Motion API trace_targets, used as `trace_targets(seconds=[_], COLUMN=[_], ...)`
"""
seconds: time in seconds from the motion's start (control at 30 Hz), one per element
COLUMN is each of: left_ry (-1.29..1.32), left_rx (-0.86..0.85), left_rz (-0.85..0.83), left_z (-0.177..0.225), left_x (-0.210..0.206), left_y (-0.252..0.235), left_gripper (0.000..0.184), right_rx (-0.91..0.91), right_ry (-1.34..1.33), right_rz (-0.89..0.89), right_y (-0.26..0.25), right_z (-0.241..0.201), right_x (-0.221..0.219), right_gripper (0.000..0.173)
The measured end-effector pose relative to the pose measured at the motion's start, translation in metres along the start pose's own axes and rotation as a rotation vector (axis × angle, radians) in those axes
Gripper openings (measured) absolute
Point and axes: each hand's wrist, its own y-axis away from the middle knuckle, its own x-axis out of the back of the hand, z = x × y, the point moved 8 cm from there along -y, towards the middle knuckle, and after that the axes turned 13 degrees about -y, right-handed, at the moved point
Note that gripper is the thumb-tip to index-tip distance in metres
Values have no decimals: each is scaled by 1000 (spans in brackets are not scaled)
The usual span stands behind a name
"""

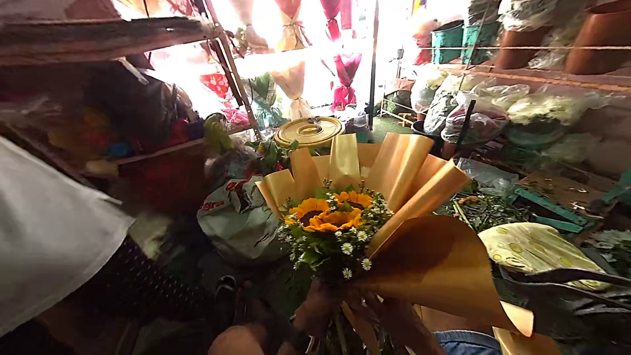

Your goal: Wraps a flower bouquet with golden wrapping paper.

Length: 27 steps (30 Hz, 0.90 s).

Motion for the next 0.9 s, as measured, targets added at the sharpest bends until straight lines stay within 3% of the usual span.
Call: trace_targets(seconds=[0.13,0.2,0.27,0.37,0.5,0.57,0.63,0.7,0.77,0.83,0.9], left_ry=[-36,4,18,-5,23,22,23,4,-23,-148,-307], left_rx=[19,-9,-48,-30,-41,-36,-18,-21,-80,-142,-155], left_rz=[-2,9,-13,-32,-33,-18,-10,8,39,104,154], left_z=[-2,-2,-5,-5,-1,-3,-6,-11,-14,-15,-12], left_x=[-2,1,2,-2,-2,2,0,1,4,13,22], left_y=[-4,-5,-5,-8,-11,-11,-12,-15,-17,-17,-13], left_gripper=[49,48,48,47,50,49,48,50,54,63,69], right_rx=[-219,-161,-109,-222,-139,-129,-230,-344,-316,-218,-208], right_ry=[93,147,28,-210,0,-192,-417,-279,-119,-143,-344], right_rz=[-60,-90,-106,-8,-53,-94,-41,-36,-76,46,280], right_y=[-7,-8,-9,-11,-15,-17,-17,-20,-24,-19,-4], right_z=[18,19,21,32,19,25,38,46,49,54,53], right_x=[-5,-11,-7,-3,-9,-6,-5,-10,-10,13,55], right_gripper=[32,38,32,19,28,22,18,22,28,29,31])
